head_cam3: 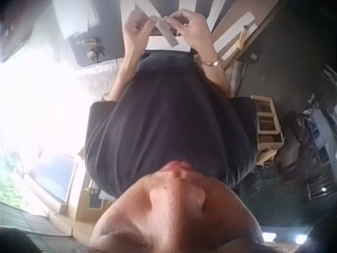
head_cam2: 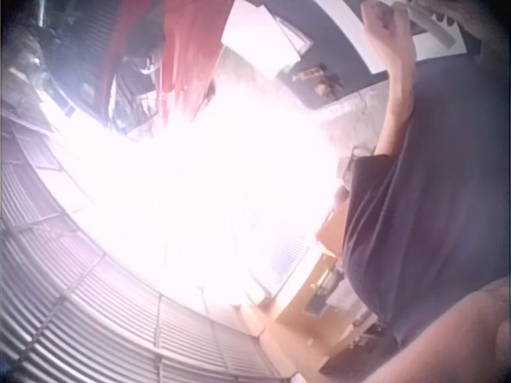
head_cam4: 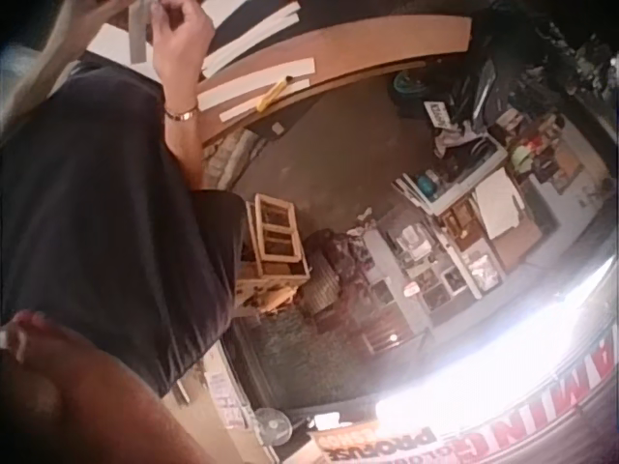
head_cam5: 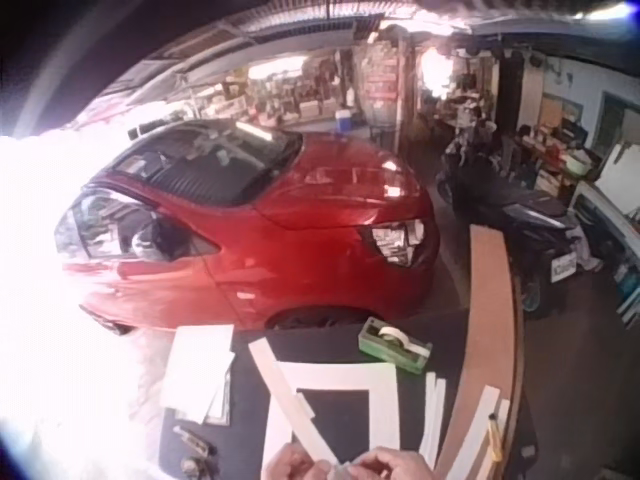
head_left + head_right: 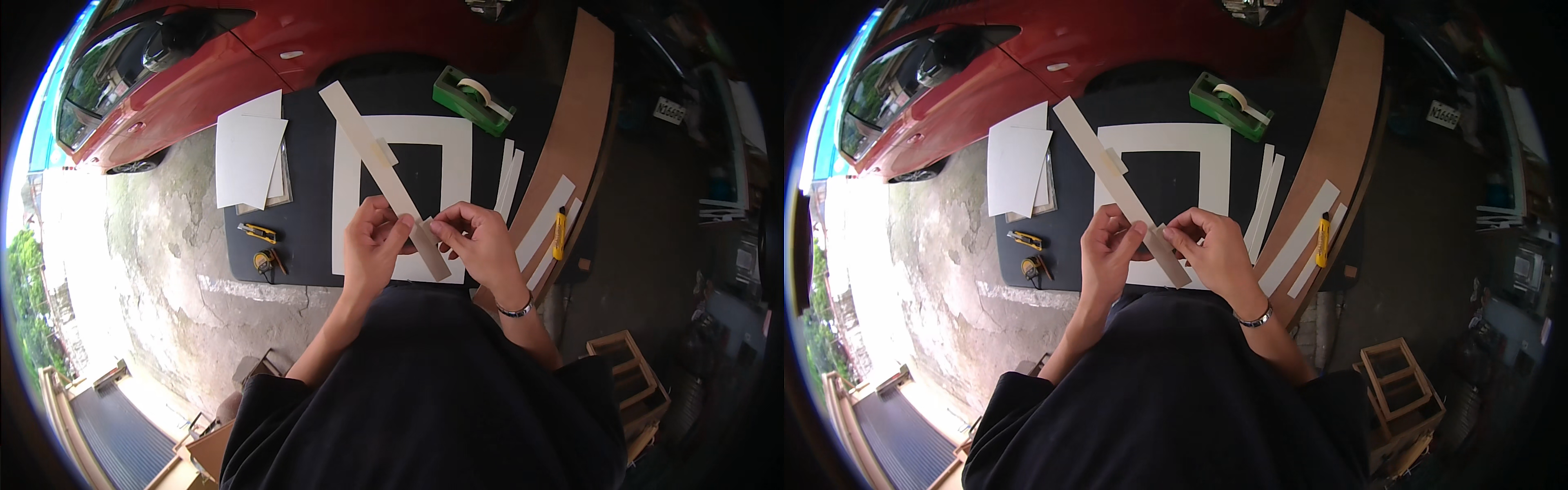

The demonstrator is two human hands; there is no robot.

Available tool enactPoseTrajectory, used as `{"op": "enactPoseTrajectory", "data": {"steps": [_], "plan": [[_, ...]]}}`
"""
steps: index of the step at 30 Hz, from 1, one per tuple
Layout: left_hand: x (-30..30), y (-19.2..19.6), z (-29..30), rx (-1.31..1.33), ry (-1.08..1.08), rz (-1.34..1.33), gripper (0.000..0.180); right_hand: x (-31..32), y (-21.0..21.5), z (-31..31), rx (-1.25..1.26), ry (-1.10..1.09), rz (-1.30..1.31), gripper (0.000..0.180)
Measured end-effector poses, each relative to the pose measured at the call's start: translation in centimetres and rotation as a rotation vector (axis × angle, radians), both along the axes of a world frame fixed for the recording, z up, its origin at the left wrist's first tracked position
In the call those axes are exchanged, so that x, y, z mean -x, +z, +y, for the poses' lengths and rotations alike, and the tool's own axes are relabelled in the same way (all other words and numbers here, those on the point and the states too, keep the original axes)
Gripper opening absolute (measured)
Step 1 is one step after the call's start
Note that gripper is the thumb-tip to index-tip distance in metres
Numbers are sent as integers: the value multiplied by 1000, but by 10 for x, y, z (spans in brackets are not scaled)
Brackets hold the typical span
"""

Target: The person assembles a white frame around a black rectangular sheet by applying adhesive tape to the edges and attaching white strips. They use a utility knife to trim excess tape and adjust the frame pieces to fit the black sheet.

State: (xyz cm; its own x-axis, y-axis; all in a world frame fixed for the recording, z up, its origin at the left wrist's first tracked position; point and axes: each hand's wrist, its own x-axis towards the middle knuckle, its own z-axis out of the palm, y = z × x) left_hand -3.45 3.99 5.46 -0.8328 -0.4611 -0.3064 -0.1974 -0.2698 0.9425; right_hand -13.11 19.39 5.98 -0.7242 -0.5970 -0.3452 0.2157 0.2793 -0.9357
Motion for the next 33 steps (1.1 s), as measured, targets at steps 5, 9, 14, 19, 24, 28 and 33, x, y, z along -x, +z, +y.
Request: {"op": "enactPoseTrajectory", "data": {"steps": [5,9,14,19,24,28,33], "plan": [[-23,6,-14,-73,-11,108,21,-31,12,-17,-55,-30,71,16],[-44,7,-28,-94,-8,146,20,-55,17,-30,-71,-53,98,17],[-64,10,-41,-145,6,209,19,-77,27,-46,-89,-68,125,16],[-77,8,-51,-120,13,245,17,-92,35,-52,-98,-77,115,16],[-84,12,-53,-128,17,250,17,-99,32,-55,-81,-60,129,16],[-88,11,-53,-126,17,263,17,-103,36,-57,-112,-55,134,17],[-92,16,-50,-98,23,267,16,-109,32,-61,-168,-92,237,22]]}}
